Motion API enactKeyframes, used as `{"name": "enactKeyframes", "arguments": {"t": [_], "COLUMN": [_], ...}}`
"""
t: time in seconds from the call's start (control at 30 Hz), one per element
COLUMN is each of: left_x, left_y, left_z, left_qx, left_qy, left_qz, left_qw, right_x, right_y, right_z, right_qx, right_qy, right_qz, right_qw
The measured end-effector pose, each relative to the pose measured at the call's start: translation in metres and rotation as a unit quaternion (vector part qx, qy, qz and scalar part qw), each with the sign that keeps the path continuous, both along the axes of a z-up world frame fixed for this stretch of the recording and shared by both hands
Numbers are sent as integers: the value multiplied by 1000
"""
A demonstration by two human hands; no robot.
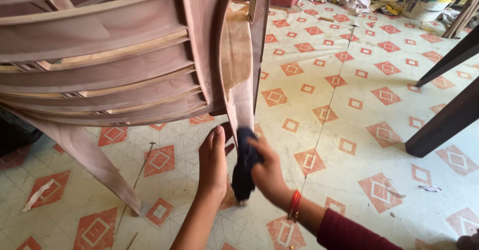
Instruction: The person wipes a brown plastic chair with a dark cloth, cleaning the backrest, legs, and seat. They then move to a second chair and wipe its armrest.
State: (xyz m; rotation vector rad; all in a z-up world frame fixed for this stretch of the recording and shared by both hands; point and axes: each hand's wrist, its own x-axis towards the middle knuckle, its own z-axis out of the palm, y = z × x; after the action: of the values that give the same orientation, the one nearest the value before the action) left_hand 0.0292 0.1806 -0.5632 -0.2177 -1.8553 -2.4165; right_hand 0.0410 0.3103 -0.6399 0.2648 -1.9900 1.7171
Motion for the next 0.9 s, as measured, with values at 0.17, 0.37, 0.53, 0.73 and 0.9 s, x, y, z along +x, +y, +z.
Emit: {"name": "enactKeyframes", "arguments": {"t": [0.17, 0.37, 0.53, 0.73, 0.9], "left_x": [-9, -15, -13, -17, -17], "left_y": [-5, -11, -8, -5, 8], "left_z": [-5, -19, -27, -27, -29], "left_qx": [23, 13, 44, 46, 21], "left_qy": [-12, -34, -31, -23, 39], "left_qz": [-1, 49, 75, 48, 64], "left_qw": [1000, 998, 996, 997, 997], "right_x": [-28, -20, -37, -91, -52], "right_y": [12, 19, 47, 51, 42], "right_z": [83, 20, 16, 90, 38], "right_qx": [118, 173, 118, 44, 178], "right_qy": [208, 132, 85, 170, 206], "right_qz": [12, -7, -55, -123, -94], "right_qw": [971, 976, 988, 977, 958]}}
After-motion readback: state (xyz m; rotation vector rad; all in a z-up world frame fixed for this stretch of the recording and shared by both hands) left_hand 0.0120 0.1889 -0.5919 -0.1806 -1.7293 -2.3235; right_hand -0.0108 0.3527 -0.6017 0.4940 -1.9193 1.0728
